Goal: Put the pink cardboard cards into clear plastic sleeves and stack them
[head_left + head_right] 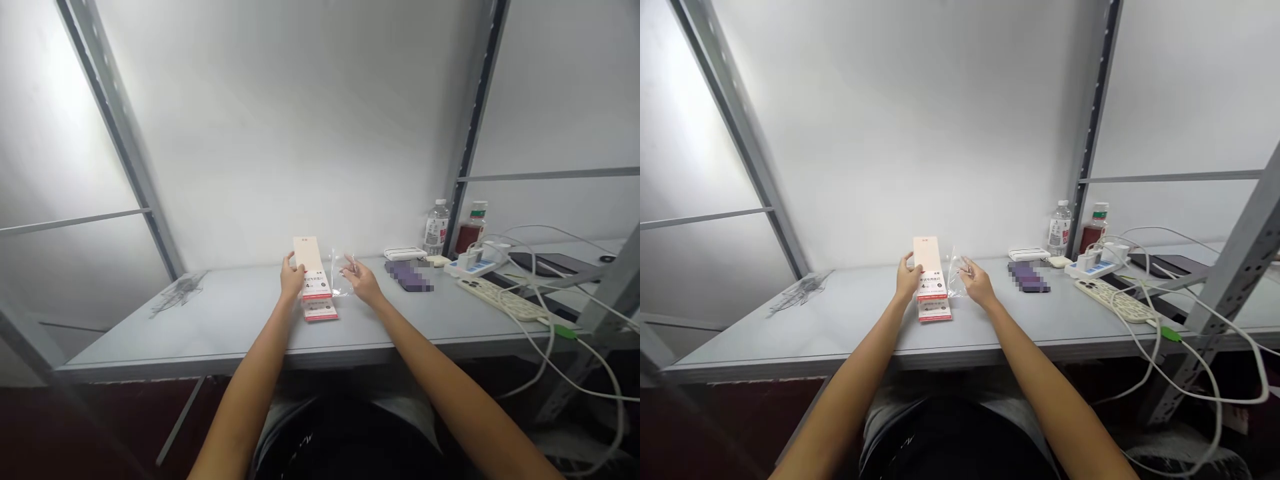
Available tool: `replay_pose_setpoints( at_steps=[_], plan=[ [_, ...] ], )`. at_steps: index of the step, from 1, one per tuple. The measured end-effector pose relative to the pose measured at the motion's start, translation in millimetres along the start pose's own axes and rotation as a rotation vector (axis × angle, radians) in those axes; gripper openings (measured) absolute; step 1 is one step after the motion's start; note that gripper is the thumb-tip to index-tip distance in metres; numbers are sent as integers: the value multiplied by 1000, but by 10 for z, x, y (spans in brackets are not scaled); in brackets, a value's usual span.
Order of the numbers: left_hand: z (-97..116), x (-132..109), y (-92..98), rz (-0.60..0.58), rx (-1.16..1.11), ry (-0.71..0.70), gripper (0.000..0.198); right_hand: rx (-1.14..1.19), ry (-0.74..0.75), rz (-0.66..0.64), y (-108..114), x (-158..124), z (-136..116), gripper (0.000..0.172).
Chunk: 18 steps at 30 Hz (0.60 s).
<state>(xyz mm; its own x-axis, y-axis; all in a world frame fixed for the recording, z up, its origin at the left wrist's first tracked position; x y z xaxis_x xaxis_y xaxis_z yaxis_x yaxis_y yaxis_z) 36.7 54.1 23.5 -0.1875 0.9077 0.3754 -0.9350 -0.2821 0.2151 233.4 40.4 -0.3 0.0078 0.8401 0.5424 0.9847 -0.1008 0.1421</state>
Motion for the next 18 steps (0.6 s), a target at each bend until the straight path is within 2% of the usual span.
replay_pose_setpoints(
  at_steps=[3,5,7,10,12,18],
  plan=[
    [37,-12,64,-12,-183,-22,59,41,-34,-27,-17,4,38,53],
    [88,-46,65,-75,-276,-55,60,52,-60,-21,-20,3,57,53],
    [121,-91,22,-185,-296,-71,60,57,-77,-17,-21,0,65,53],
    [103,-142,-70,-313,-209,-67,58,64,-70,-48,-32,-4,49,52],
    [61,-145,-104,-314,-125,-74,55,75,-65,-67,-36,-3,33,51],
    [-16,-108,-93,-200,45,-101,53,186,-99,-48,8,1,-13,48]
  ],
)
Point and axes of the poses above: each hand's wrist, its own x-axis towards the middle knuckle, its own y-axis out of the back of the hand, z = x × y, the point moved 3 cm from there along x, towards the middle knuckle
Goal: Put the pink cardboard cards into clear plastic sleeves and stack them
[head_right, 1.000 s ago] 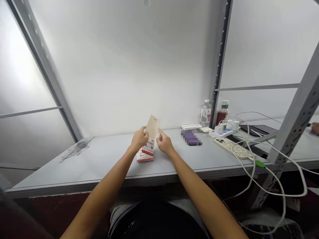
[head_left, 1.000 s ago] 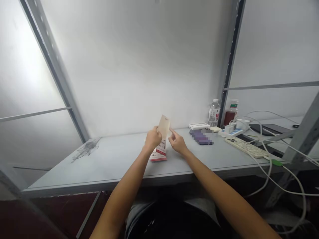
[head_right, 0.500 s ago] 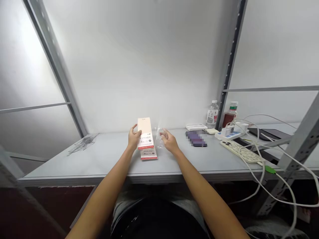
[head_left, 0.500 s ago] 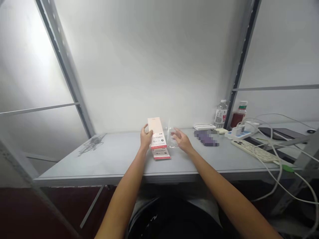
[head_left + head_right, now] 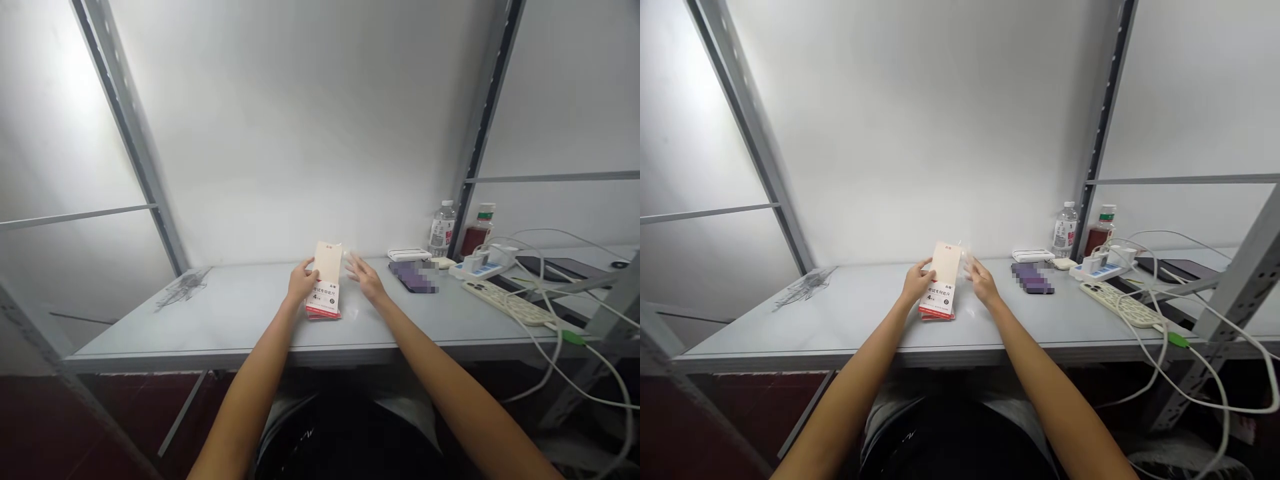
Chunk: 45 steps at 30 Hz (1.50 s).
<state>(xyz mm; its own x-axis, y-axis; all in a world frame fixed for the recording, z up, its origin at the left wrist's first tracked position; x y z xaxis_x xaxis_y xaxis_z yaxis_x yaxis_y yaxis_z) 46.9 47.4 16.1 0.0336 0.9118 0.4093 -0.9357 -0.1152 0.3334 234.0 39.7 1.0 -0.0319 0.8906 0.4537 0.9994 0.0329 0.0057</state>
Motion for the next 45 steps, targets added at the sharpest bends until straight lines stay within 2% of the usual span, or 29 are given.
replay_pose_setpoints(
  at_steps=[6,11,16,22,26,30,36,40,45],
  plan=[
    [19,-10,11,-5,-46,5,52,139,-19,-40,29,12,-49,48],
    [64,-48,13,-126,-189,53,56,213,-56,-20,74,33,-69,53],
    [73,-57,23,-212,-297,97,59,156,-86,11,111,6,-132,56],
    [1,-39,35,-294,-325,133,56,212,-97,34,138,7,-165,52],
    [18,-70,4,-364,-282,141,55,422,-153,30,117,4,-148,38],
    [57,-69,12,-234,-226,135,51,502,-268,-68,61,-21,-97,32],
    [3,-16,73,39,-137,108,45,418,-433,-352,-65,-97,-80,37],
    [0,-18,103,180,-29,42,41,413,-461,-407,-102,-124,-101,37],
    [17,-38,114,237,17,3,39,428,-442,-442,-96,-125,-97,36]
  ],
)
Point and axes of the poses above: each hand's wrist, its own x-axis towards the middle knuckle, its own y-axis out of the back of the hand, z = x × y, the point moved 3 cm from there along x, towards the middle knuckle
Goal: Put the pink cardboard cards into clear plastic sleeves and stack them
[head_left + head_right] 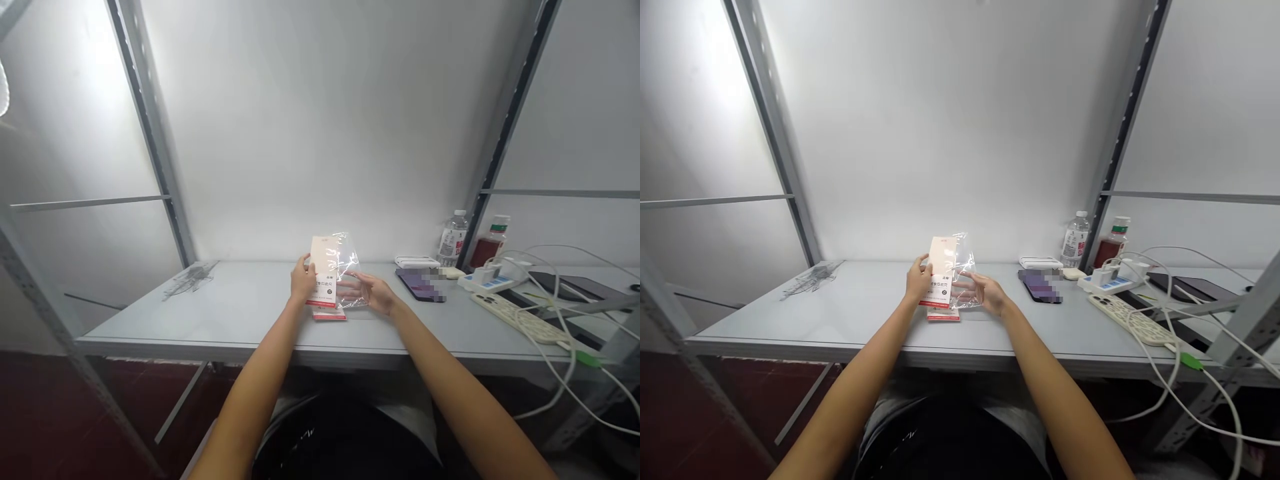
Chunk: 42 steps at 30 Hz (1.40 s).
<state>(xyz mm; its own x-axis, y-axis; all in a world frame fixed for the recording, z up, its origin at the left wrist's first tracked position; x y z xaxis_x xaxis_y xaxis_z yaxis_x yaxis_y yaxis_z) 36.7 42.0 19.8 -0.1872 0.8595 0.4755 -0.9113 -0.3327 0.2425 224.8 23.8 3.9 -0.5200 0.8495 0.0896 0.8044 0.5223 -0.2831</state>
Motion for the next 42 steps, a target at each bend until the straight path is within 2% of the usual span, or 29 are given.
replay_pose_setpoints(
  at_steps=[16,31,42],
  plan=[
    [-10,13,14,14,108,-70,39,-11,46,3,8,-25,-29,36],
    [7,18,13,-14,31,-64,40,-16,53,96,22,-40,-66,34],
    [-34,42,16,0,47,-15,40,-81,36,70,29,1,4,32]
  ],
)
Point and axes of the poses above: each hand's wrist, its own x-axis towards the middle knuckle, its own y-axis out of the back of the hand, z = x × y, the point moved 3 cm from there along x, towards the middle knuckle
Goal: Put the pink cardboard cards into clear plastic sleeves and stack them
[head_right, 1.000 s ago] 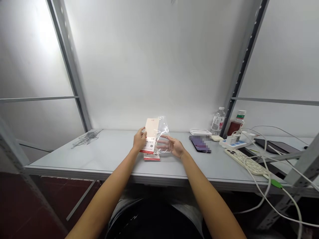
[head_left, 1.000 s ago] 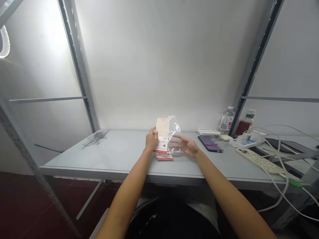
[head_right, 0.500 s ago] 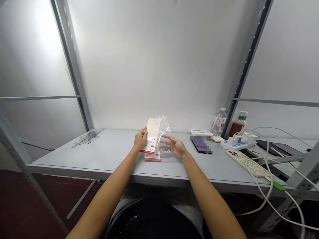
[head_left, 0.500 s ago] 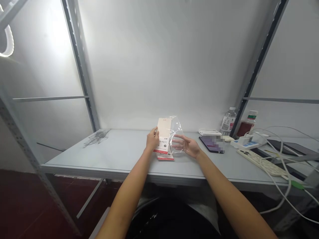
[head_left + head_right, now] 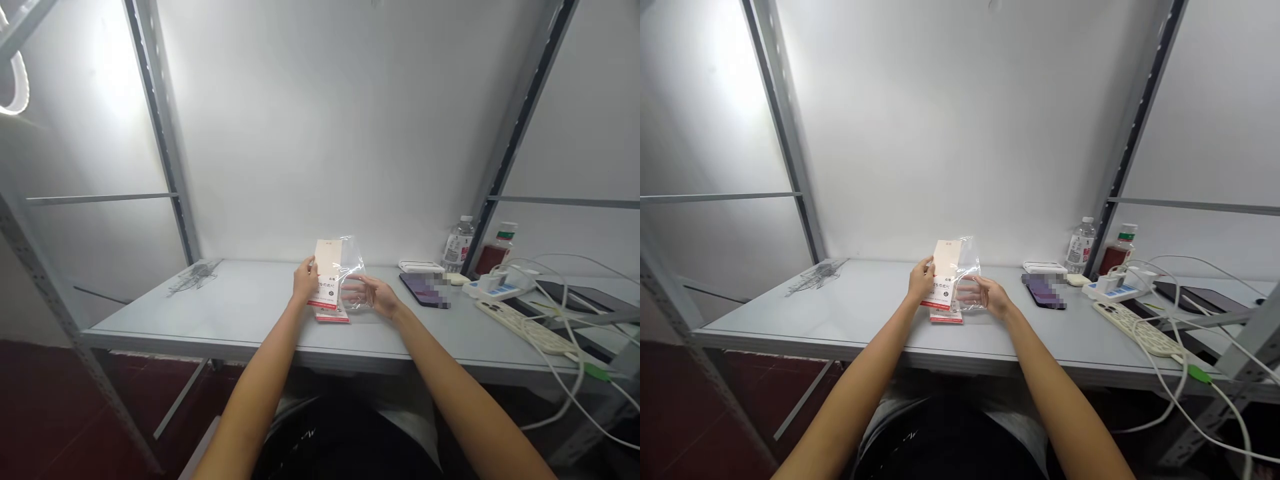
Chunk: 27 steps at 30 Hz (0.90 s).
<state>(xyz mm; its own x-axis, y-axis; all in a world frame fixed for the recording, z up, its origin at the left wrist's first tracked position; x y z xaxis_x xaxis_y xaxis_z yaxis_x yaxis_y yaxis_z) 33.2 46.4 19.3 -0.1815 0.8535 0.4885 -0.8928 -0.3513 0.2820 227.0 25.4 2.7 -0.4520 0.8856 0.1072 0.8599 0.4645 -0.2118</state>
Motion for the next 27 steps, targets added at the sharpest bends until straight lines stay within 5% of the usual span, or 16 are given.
replay_pose_setpoints(
  at_steps=[19,24,27],
  plan=[
    [83,-114,-54,44,10,-19,42,-45,-92,-107,-158,11,129,29],
    [11,-57,-114,17,-151,88,35,-54,-5,-38,-111,45,113,24],
    [-23,-41,-181,-138,-349,252,36,-43,39,-19,-81,50,84,23]
  ],
)
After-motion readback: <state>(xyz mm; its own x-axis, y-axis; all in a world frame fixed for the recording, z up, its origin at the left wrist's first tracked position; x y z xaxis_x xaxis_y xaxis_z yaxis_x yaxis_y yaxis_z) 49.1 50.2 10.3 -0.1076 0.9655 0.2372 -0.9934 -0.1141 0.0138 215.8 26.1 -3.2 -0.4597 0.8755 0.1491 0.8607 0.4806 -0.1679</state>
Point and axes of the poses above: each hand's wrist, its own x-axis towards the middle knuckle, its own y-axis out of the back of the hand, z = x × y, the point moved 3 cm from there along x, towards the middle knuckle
